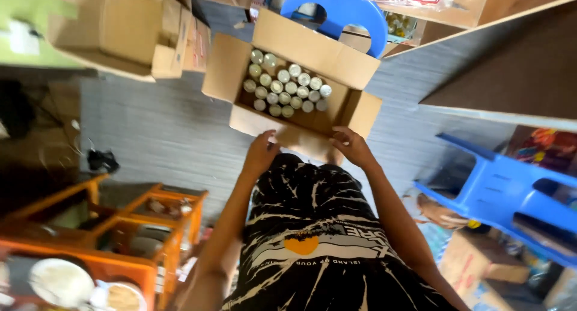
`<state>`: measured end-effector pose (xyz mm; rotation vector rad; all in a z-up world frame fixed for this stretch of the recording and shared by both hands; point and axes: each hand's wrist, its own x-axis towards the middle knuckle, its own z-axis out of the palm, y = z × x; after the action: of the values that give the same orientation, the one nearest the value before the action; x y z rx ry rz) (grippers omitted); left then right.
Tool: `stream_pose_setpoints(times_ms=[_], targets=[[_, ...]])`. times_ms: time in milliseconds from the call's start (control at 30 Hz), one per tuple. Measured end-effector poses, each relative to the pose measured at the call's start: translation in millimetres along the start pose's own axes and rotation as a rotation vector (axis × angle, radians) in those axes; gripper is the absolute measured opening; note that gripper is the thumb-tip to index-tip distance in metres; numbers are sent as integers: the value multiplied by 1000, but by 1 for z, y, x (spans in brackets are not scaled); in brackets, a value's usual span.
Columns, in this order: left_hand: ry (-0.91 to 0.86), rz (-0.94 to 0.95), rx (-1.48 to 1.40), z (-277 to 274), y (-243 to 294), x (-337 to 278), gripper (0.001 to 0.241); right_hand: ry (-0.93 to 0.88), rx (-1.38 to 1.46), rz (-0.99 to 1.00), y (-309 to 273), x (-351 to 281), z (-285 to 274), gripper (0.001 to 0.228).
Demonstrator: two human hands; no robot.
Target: The person stocks and organizes canned goods onto a retail shelf from a cardboard box.
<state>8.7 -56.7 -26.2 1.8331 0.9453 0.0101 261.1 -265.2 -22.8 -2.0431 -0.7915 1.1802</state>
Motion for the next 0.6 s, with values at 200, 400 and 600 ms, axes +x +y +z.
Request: stream_pose_setpoints(times_ms=[200,400,600], targets=[[180,56,14,98,34,-34,46,-139,147,-120,85,-12,-34,44],[203,-34,-106,150,92,-78,45,-167,-57,-128,110,-39,-65,43],[210,-67,-125,160,94,-108,44,-242,-89,-99,137,-25,-52,47]])
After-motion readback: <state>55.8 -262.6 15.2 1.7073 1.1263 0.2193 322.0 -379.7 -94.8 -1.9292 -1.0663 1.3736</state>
